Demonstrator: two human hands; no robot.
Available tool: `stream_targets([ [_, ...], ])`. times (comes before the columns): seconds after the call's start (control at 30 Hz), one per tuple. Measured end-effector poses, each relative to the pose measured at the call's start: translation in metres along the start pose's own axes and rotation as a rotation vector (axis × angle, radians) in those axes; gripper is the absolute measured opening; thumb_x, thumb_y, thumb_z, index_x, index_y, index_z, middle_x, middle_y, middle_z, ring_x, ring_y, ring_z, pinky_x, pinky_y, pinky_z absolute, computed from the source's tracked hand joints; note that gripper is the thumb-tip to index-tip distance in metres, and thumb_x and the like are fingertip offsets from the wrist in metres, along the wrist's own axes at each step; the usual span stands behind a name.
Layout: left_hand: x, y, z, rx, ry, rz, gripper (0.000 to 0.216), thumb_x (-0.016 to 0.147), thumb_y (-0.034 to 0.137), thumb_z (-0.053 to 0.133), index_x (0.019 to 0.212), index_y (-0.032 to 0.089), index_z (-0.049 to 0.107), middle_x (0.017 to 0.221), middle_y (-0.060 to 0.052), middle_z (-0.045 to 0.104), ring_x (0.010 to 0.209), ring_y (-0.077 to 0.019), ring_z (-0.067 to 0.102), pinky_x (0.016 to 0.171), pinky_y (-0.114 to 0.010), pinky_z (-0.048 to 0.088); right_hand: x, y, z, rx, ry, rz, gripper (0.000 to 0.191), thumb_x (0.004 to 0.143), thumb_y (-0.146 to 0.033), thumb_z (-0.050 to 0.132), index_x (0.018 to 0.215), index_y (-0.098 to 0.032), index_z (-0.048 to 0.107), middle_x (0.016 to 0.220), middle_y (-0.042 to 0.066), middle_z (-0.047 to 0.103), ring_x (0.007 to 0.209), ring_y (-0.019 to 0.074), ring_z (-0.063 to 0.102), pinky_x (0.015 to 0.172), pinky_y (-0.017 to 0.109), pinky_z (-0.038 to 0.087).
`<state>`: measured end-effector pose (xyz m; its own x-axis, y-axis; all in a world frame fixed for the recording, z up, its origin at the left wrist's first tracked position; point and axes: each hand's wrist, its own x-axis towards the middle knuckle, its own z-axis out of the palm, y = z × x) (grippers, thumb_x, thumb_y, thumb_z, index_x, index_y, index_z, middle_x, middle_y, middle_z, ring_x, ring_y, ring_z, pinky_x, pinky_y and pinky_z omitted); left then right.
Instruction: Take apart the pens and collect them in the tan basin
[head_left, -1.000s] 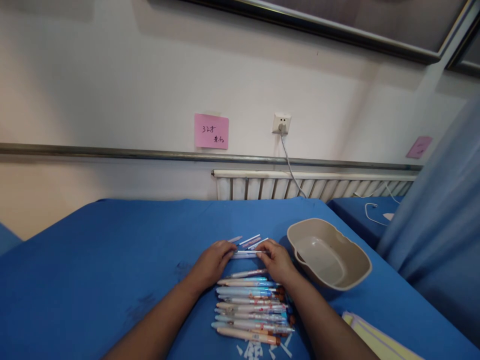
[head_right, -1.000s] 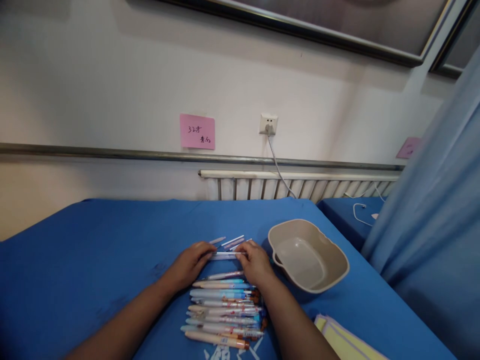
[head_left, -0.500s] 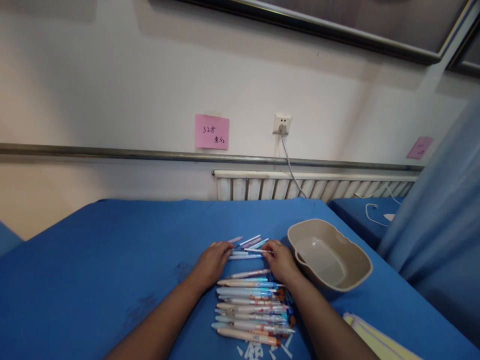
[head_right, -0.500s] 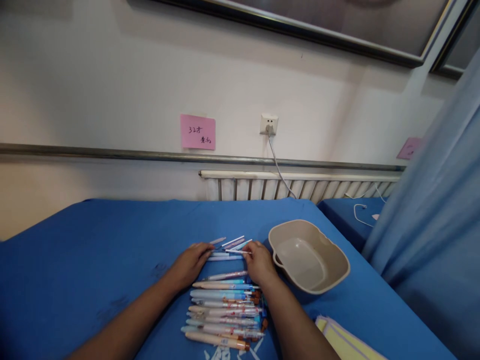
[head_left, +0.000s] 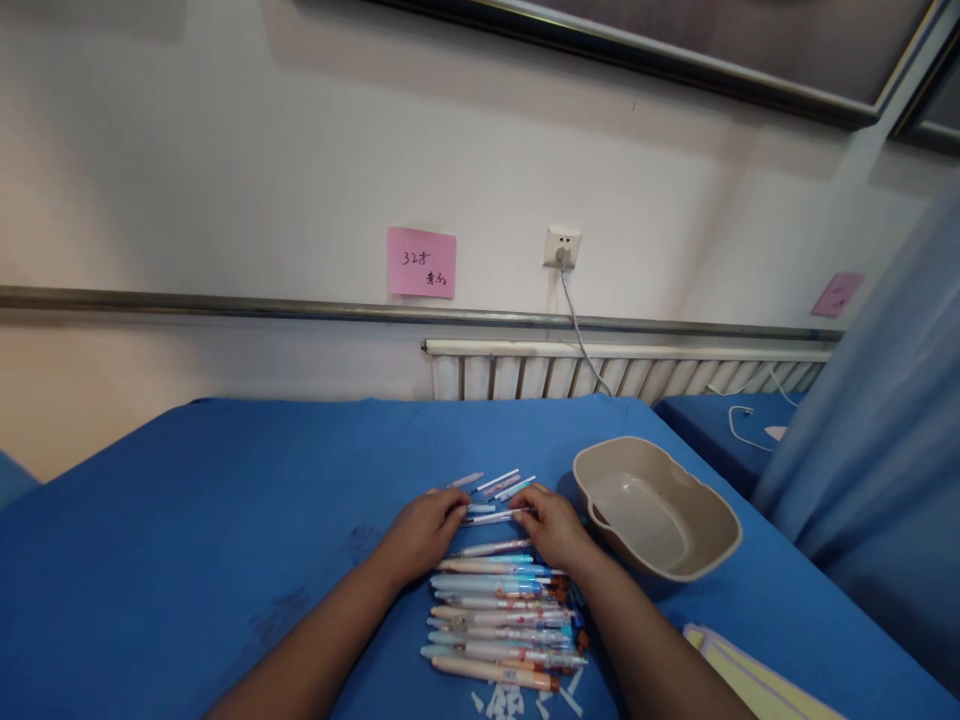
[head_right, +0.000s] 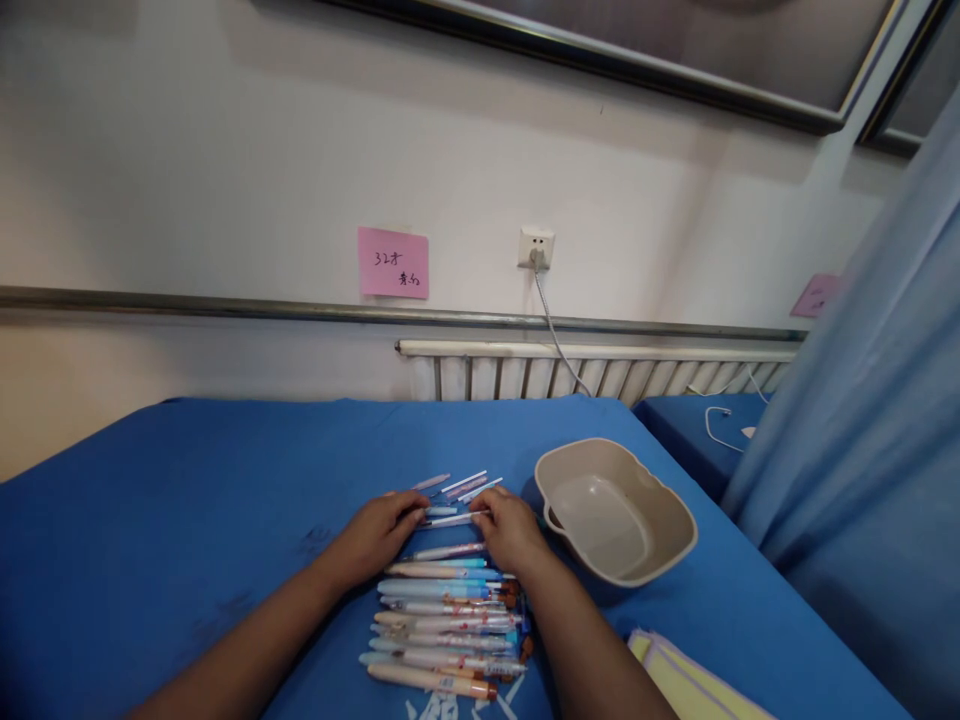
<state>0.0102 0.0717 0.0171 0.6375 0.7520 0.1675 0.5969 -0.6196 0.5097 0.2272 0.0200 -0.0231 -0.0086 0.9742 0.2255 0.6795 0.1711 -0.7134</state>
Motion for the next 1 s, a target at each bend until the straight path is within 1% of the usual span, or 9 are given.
stream_targets([
  [0.1, -0.001, 0.002, -0.001, -0.020, -0.026, 0.000, 0.025, 0.088, 0.029, 0.038, 0.093, 0.022, 0.062, 0.087, -0.002, 0.068, 0.081, -0.0183, 0.060, 0.073, -0.026, 0.042, -0.002, -0.002, 0.000, -0.003, -0.038, -0.051, 0.011, 0.079, -0.019, 0.056, 0.087, -0.022, 0.063, 0.087, 0.001, 0.063, 0.082, 0.0145, 0.058, 0.073, 0.024, 0.042],
  [0.2, -0.002, 0.001, 0.001, -0.019, -0.008, 0.017, 0.025, 0.087, 0.030, 0.040, 0.095, 0.022, 0.062, 0.093, -0.003, 0.068, 0.086, -0.0186, 0.060, 0.076, -0.026, 0.042, -0.004, -0.004, 0.000, -0.004, -0.052, -0.087, 0.010, 0.080, -0.019, 0.055, 0.085, -0.021, 0.063, 0.085, 0.001, 0.063, 0.080, 0.0147, 0.058, 0.073, 0.025, 0.043],
  [0.3, 0.000, -0.001, 0.007, 0.005, 0.026, 0.027, 0.022, 0.085, 0.030, 0.046, 0.096, 0.023, 0.063, 0.095, -0.002, 0.068, 0.089, -0.0196, 0.059, 0.079, -0.027, 0.042, -0.004, -0.006, 0.002, 0.002, -0.039, -0.083, 0.010, 0.079, -0.019, 0.056, 0.084, -0.021, 0.064, 0.084, 0.001, 0.063, 0.080, 0.0146, 0.058, 0.072, 0.024, 0.043],
  [0.43, 0.006, -0.003, 0.014, 0.009, 0.059, 0.025, 0.023, 0.079, 0.026, 0.053, 0.099, 0.022, 0.063, 0.098, -0.003, 0.067, 0.092, -0.0205, 0.057, 0.082, -0.029, 0.042, -0.002, -0.005, 0.009, 0.034, -0.018, -0.066, 0.012, 0.079, -0.018, 0.057, 0.087, -0.022, 0.065, 0.087, 0.001, 0.064, 0.082, 0.0149, 0.058, 0.075, 0.025, 0.044],
  [0.5, 0.008, -0.004, 0.017, 0.003, 0.053, 0.012, 0.023, 0.077, 0.024, 0.055, 0.099, 0.022, 0.063, 0.096, -0.004, 0.067, 0.090, -0.0204, 0.058, 0.081, -0.029, 0.042, -0.001, -0.005, 0.012, 0.045, -0.009, -0.052, 0.013, 0.079, -0.018, 0.057, 0.088, -0.022, 0.065, 0.088, 0.002, 0.064, 0.083, 0.0151, 0.059, 0.076, 0.026, 0.044],
  [0.6, 0.009, -0.004, 0.018, -0.011, 0.012, 0.016, 0.022, 0.077, 0.024, 0.055, 0.097, 0.022, 0.063, 0.089, -0.003, 0.067, 0.085, -0.0194, 0.058, 0.076, -0.027, 0.042, 0.000, -0.004, 0.015, 0.057, 0.000, -0.038, 0.014, 0.079, -0.017, 0.057, 0.089, -0.022, 0.064, 0.089, 0.001, 0.064, 0.083, 0.0151, 0.059, 0.077, 0.026, 0.044],
  [0.77, 0.008, -0.004, 0.016, 0.029, -0.007, 0.036, 0.019, 0.079, 0.024, 0.051, 0.094, 0.021, 0.062, 0.086, -0.002, 0.065, 0.082, -0.0188, 0.058, 0.074, -0.026, 0.041, 0.000, 0.000, 0.010, 0.030, 0.008, -0.036, 0.013, 0.078, -0.017, 0.057, 0.088, -0.022, 0.064, 0.086, 0.001, 0.062, 0.081, 0.0143, 0.058, 0.075, 0.025, 0.043],
  [0.9, 0.006, -0.006, 0.010, 0.115, -0.001, 0.024, 0.017, 0.080, 0.023, 0.050, 0.093, 0.022, 0.061, 0.085, -0.003, 0.065, 0.081, -0.0196, 0.057, 0.071, -0.026, 0.041, 0.002, 0.010, 0.000, -0.027, 0.057, -0.026, 0.013, 0.078, -0.015, 0.056, 0.087, -0.021, 0.063, 0.087, 0.001, 0.062, 0.083, 0.0157, 0.057, 0.076, 0.026, 0.042],
  [1.0, 0.005, -0.010, 0.004, 0.128, -0.010, 0.029, 0.015, 0.082, 0.023, 0.048, 0.090, 0.022, 0.061, 0.086, -0.003, 0.065, 0.082, -0.0195, 0.058, 0.072, -0.026, 0.041, 0.004, 0.016, -0.003, -0.042, 0.092, 0.001, 0.012, 0.078, -0.014, 0.056, 0.086, -0.020, 0.063, 0.086, 0.002, 0.062, 0.083, 0.0165, 0.056, 0.077, 0.027, 0.041],
])
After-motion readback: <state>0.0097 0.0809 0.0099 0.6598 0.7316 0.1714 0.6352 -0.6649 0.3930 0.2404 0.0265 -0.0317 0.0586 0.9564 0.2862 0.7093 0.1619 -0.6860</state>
